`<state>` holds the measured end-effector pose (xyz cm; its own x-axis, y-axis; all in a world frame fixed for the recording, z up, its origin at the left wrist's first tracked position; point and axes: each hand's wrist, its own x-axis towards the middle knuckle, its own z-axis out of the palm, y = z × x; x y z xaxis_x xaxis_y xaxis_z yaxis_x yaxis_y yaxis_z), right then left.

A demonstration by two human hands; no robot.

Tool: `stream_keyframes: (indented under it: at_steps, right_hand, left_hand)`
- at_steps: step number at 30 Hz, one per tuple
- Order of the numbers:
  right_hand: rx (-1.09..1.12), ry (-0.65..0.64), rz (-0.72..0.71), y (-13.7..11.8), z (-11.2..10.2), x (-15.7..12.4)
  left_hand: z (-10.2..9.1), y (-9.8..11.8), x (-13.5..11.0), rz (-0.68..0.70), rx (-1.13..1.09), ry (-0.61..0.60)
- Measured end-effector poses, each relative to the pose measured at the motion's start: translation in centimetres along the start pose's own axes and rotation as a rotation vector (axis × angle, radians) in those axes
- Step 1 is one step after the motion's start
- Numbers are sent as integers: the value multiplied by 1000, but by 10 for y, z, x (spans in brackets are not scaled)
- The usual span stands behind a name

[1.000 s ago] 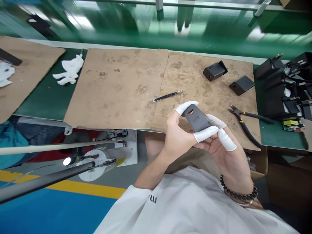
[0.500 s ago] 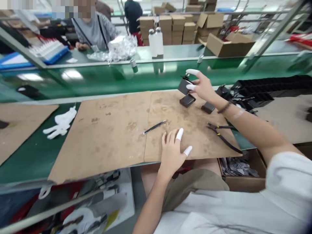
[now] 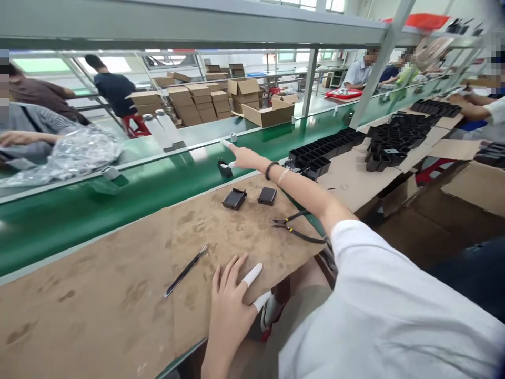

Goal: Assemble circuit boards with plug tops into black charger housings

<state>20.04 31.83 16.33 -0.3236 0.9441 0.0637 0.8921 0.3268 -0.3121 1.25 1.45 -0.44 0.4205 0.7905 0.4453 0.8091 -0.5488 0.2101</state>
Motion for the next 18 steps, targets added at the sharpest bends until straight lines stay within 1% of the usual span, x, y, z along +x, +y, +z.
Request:
stream_keyframes:
  at_steps: [1, 3, 6, 8, 10, 12, 14, 15, 16, 18]
  right_hand:
    - [-39, 31, 55, 14, -13, -12]
    - [-120, 79, 194, 50, -41, -42]
    - [-216, 88, 434, 112, -76, -86]
    - [-246, 52, 558, 146, -84, -106]
    - [-258, 9, 636, 167, -80, -118]
    - [-271, -16, 680, 174, -67, -123]
    - [-304, -10, 711, 171, -56, -125]
    - [-332, 5, 725, 166, -54, -125]
    - [-367, 31, 736, 159, -54, -125]
    - [-449, 112, 730, 140, -64, -120]
  left_hand:
    - [1, 1, 0, 8, 3, 14]
    - [2, 3, 0, 15, 5, 32]
    - [1, 5, 1, 20, 8, 30]
    - [-1, 5, 3, 22, 12, 19]
    - [-2, 5, 4, 21, 14, 12]
    - [-3, 5, 4, 21, 10, 9]
    - [-4, 7, 5, 7, -1, 3]
    - [-4, 8, 5, -8, -12, -4]
    - [-5, 10, 5, -27, -29, -16]
    - [-8, 14, 7, -71, -69, -54]
